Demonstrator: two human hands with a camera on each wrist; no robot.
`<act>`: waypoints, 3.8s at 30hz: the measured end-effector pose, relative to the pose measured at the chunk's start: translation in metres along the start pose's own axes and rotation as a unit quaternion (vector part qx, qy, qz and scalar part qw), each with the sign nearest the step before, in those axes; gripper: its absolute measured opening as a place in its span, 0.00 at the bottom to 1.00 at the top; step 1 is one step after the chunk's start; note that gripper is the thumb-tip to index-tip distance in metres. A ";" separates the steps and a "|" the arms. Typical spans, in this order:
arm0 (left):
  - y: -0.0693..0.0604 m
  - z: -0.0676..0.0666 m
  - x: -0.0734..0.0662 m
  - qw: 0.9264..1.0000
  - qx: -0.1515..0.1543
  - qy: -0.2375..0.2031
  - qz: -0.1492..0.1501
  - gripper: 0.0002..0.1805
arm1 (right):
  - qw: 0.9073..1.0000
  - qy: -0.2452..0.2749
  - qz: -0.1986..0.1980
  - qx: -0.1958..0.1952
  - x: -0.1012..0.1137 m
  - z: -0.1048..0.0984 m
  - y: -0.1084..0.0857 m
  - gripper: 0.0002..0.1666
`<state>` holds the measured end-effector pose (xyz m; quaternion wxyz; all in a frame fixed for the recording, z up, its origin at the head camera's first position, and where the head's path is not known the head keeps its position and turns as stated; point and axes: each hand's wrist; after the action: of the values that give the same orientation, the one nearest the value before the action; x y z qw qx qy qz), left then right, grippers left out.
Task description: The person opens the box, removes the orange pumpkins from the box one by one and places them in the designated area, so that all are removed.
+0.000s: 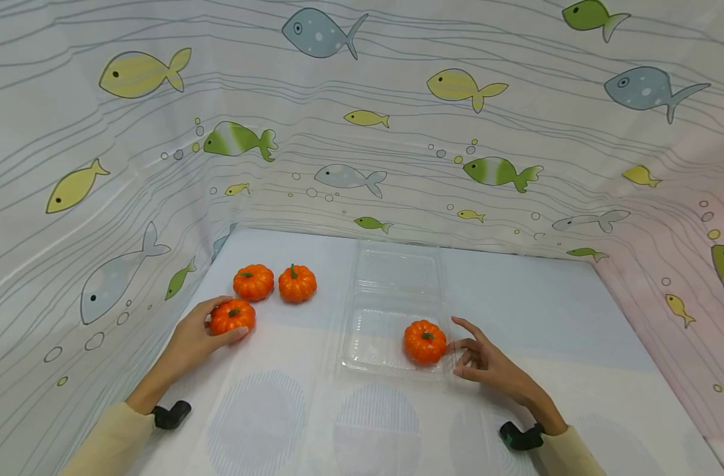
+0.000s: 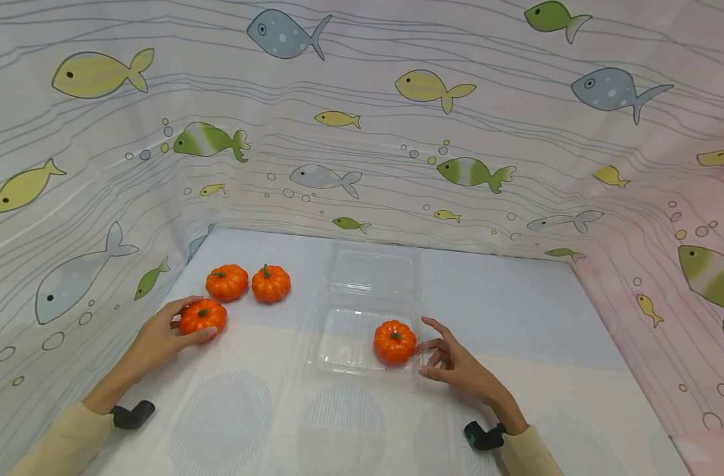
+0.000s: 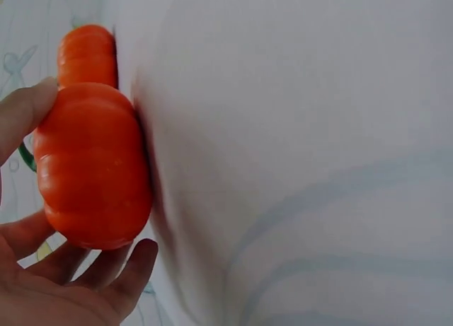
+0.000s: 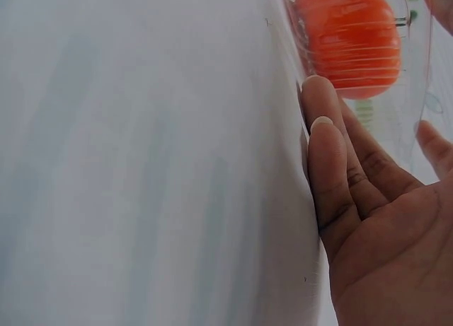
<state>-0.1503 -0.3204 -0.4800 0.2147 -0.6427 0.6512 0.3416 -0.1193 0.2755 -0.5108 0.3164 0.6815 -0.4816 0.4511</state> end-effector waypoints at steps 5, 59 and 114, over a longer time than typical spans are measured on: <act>0.002 0.000 0.000 0.999 -0.016 0.011 0.029 0.42 | 1.000 0.002 -0.002 0.000 -0.001 0.000 0.001 0.55; 0.036 0.082 -0.126 0.971 0.057 -0.137 0.186 0.34 | 1.000 -0.005 0.023 -0.004 0.003 0.001 0.002 0.54; -0.004 0.214 -0.225 0.943 0.231 -0.086 0.224 0.41 | 1.000 -0.001 0.020 -0.011 0.001 0.002 0.000 0.55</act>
<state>-0.1617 -0.0106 -0.4636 0.3306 -0.3810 0.8186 0.2748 -0.1188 0.2736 -0.5106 0.3144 0.6688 -0.4999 0.4516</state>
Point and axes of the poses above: each hand's wrist, its own y-axis towards the middle knuckle, its own z-axis out of the palm, x = y × z, and after that the axes turned 11 degrees about -x, right-handed
